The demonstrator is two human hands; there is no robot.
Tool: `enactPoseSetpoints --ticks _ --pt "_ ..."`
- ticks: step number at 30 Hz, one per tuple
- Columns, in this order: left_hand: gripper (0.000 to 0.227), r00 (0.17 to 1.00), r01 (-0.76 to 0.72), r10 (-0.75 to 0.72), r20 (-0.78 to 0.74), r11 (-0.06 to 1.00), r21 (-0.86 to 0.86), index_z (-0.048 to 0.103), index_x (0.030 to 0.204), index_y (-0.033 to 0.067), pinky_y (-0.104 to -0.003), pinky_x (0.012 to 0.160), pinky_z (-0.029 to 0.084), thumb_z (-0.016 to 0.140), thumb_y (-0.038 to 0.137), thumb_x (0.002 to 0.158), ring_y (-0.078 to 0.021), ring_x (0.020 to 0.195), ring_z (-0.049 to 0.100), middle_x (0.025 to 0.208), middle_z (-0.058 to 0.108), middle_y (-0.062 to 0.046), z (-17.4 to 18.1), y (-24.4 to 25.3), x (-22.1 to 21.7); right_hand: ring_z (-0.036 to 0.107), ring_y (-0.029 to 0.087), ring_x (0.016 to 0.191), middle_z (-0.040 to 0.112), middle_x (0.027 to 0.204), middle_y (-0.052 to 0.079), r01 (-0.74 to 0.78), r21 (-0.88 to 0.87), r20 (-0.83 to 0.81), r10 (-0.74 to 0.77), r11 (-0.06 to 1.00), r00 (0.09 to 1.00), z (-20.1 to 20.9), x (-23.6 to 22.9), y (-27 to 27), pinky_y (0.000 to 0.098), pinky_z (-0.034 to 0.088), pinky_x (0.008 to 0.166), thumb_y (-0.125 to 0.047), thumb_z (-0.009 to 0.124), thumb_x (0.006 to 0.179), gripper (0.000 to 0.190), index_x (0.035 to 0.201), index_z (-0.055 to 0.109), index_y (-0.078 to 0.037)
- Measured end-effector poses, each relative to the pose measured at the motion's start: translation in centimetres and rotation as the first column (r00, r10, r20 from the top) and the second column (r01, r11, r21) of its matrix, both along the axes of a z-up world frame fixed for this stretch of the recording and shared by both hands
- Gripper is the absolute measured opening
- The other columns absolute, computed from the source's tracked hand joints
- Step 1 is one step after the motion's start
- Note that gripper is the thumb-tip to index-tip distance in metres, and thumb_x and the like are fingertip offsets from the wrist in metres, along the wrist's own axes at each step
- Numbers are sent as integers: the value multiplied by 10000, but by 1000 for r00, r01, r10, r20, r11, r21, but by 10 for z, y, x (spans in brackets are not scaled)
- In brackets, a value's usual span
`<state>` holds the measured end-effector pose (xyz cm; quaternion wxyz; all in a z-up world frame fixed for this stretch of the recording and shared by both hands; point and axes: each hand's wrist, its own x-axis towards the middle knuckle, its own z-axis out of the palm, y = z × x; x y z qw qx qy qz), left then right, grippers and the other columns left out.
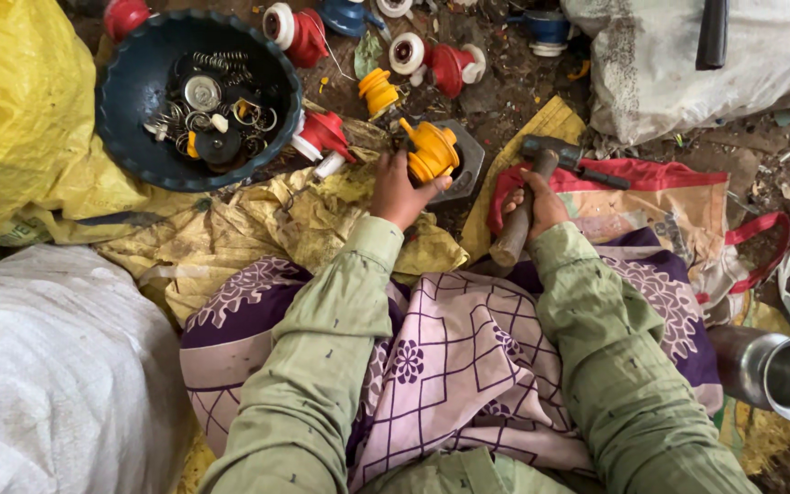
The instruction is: The person sits on the floor and uses a hammer and pliers to break apart and separate small plastic components. They repeatedly strike yellow and red plastic pieces on a metal anvil, then use pliers to pull apart the broken parts.
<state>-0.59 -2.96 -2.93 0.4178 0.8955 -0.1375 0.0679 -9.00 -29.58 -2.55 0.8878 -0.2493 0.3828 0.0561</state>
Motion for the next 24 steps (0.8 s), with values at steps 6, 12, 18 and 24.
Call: enactPoseSetpoints --ticks 6,12,18,24 --pt "641 946 -15 -37 -322 987 -157 718 1069 -9 -453 898 552 827 517 718 -368 1002 711 1077 738 -247 33 14 7 534 136 560 516 654 -3 -4 -66 -25 2 998 1000 -6 -3 1 293 483 514 -211 687 946 116 1001 605 -149" --pt "627 869 -35 14 -495 999 -33 710 1022 -9 -444 826 561 864 500 689 -352 931 738 1007 759 -220 70 41 14 533 142 564 526 658 1 19 -16 7 -19 1000 1000 -12 0 -3 285 474 521 -187 719 958 155 1001 580 -134" --pt "762 837 156 -88 -540 984 82 670 1069 6 -432 859 550 975 419 505 -352 980 713 1049 731 -204 53 44 12 523 153 554 526 665 15 21 -52 9 -21 998 1000 -15 0 -2 290 472 515 -187 704 935 147 1010 595 -122" --pt "576 759 236 -59 -649 953 189 774 942 12 -401 815 603 929 296 465 -320 904 764 947 774 -181 21 42 16 521 149 559 526 671 15 42 -59 -7 -42 997 999 -8 0 2 289 474 519 -177 704 942 149 994 580 -113"
